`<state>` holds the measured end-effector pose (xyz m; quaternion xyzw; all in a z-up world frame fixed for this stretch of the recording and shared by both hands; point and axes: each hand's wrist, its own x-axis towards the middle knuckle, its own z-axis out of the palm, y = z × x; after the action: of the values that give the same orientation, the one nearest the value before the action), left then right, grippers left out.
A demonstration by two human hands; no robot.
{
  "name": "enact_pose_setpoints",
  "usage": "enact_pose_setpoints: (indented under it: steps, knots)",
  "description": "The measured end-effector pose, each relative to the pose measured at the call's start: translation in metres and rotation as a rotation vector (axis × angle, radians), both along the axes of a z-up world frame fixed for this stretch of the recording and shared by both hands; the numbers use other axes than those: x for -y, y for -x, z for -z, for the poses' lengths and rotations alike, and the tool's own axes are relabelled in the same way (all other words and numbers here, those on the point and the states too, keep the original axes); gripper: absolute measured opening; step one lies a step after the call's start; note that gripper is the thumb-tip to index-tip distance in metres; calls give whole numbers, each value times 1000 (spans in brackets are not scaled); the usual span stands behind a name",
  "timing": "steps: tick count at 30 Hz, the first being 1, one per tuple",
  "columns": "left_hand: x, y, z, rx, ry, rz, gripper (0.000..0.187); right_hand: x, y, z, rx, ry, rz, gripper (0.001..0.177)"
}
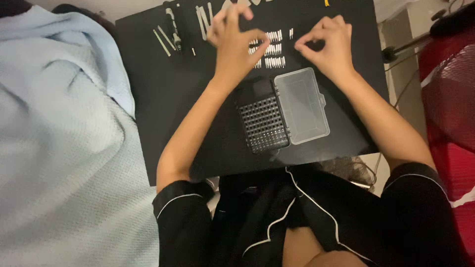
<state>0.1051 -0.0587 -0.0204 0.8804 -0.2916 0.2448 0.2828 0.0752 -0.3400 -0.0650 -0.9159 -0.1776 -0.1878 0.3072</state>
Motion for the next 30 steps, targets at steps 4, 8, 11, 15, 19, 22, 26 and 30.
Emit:
enact_pose_setpoints:
  steps: [4,8,11,15,19,22,26,30]
  knots:
    - [-27,47,-18,-140,25,-34,13,-19,30,-24,-157,-144,-39,10]
    - [-47,95,-22,-328,16,-27,14,-44,70,-38,-195,-162,-147,14]
    - [-57,123,-21,-408,11,40,14,-61,91,-45,-248,-31,-222,16]
    - [-65,155,-15,-489,-22,90,14,-79,122,-51,-275,-12,-346,17]
    - [-67,168,-7,-486,-71,108,14,-96,139,-54,-309,113,-364,15]
    - [-65,173,-3,-442,-98,125,14,-103,143,-55,-292,140,-363,15]
    - [-62,179,0,-442,-92,121,13,-107,147,-57,-237,174,-350,13]
    - [-59,180,5,-410,-75,122,12,-108,148,-57,-231,195,-348,12]
